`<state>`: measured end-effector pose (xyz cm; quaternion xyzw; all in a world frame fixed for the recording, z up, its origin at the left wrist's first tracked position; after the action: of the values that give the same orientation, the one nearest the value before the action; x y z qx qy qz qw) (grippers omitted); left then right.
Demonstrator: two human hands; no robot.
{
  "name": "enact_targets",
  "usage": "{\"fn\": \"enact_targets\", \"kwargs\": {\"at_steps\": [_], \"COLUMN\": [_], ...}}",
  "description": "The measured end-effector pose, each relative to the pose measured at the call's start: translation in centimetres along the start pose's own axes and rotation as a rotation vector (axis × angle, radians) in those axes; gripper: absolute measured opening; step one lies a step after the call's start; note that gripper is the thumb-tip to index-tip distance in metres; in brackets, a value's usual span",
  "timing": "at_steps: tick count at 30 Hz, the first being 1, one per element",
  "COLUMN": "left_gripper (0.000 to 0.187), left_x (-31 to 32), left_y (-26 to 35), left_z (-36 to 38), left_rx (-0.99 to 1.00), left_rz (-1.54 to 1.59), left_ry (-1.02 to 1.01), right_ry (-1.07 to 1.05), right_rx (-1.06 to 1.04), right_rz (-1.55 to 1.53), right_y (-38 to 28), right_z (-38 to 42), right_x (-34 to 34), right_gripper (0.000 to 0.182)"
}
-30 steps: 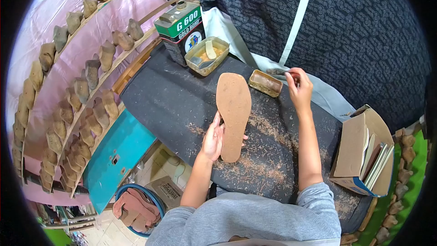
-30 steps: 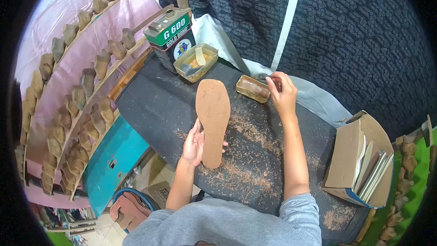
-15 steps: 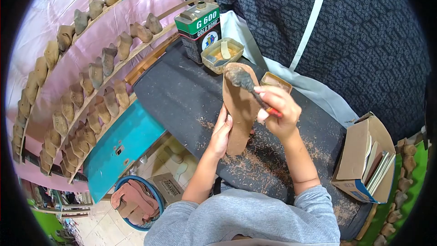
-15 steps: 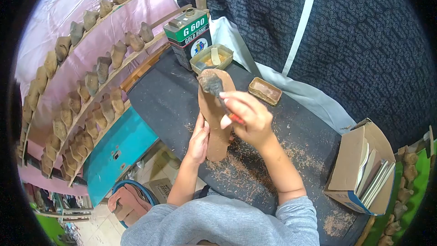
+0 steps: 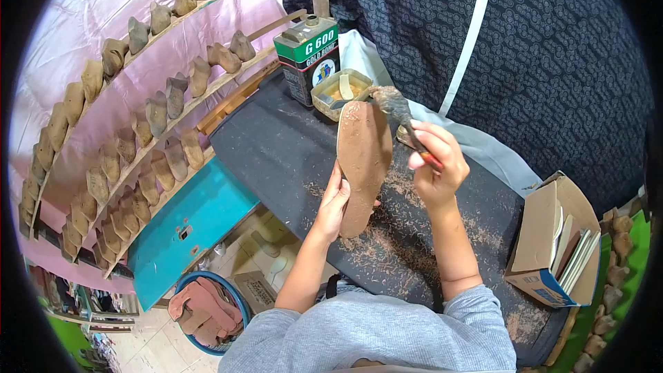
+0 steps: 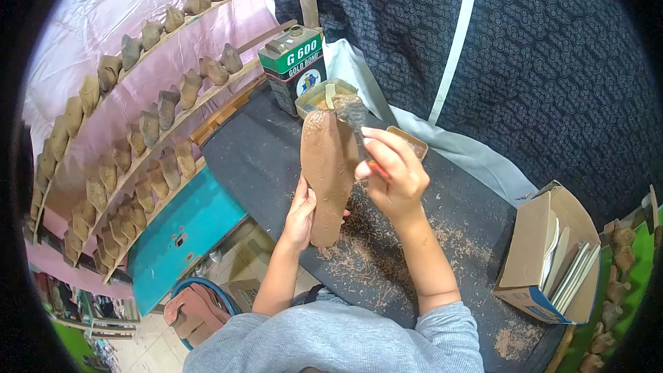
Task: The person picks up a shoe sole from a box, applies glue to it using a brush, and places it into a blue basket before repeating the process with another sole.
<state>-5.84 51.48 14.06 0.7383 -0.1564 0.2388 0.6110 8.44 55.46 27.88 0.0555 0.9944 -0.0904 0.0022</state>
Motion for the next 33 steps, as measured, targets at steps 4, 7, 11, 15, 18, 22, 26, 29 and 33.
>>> {"fn": "enact_targets", "kwargs": {"at_steps": [4,7,11,15,18,22,26,29,33], "left_gripper": [0.063,0.063,0.061,0.06,0.058,0.056,0.057,0.058,0.058], "left_x": [0.4,0.7,0.4,0.6,0.5,0.2,0.7,0.4,0.5], "left_y": [0.3,0.6,0.0,-0.6,-0.3,-1.1,-1.5,-1.8,-1.5], "left_z": [0.2,0.1,0.1,0.0,0.0,-0.2,-0.4,-0.7,-0.7], "left_rx": [0.04,0.099,0.07,0.1,0.073,0.015,-0.011,-0.036,-0.05], "left_rz": [0.016,-0.038,-0.036,-0.05,-0.064,-0.042,-0.008,0.012,0.038], "left_ry": [0.012,0.03,0.029,0.059,0.054,0.06,0.026,0.022,-0.031], "right_ry": [-0.06,-0.119,0.032,-0.024,-0.071,0.016,-0.04,0.02,0.093], "right_rx": [-0.112,-0.152,0.017,-0.056,-0.033,-0.003,-0.04,0.054,0.073], "right_rz": [-0.109,-0.122,-0.198,-0.052,-0.132,-0.081,0.02,-0.052,0.038], "right_y": [-2.4,-3.1,-1.8,-2.0,-2.3,-1.9,-1.6,-0.8,0.1], "right_z": [0.0,0.5,0.7,0.4,1.3,0.7,1.3,1.7,1.7], "right_x": [0.4,0.8,-1.2,-0.1,0.0,-0.5,0.2,-1.4,-1.7], "right_gripper": [0.03,0.034,0.029,0.027,0.028,0.023,0.017,0.029,0.039]}}
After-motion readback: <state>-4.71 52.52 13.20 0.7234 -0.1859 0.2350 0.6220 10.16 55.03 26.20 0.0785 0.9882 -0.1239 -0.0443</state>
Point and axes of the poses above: each hand's wrist, its own z-axis away from the middle knuckle, its own x-axis out of the palm, y = z × x, the point moved 6 cm from there along -z, towards the middle knuckle, and after that the axes turned 7 degrees about y, right-handed, at the moved point
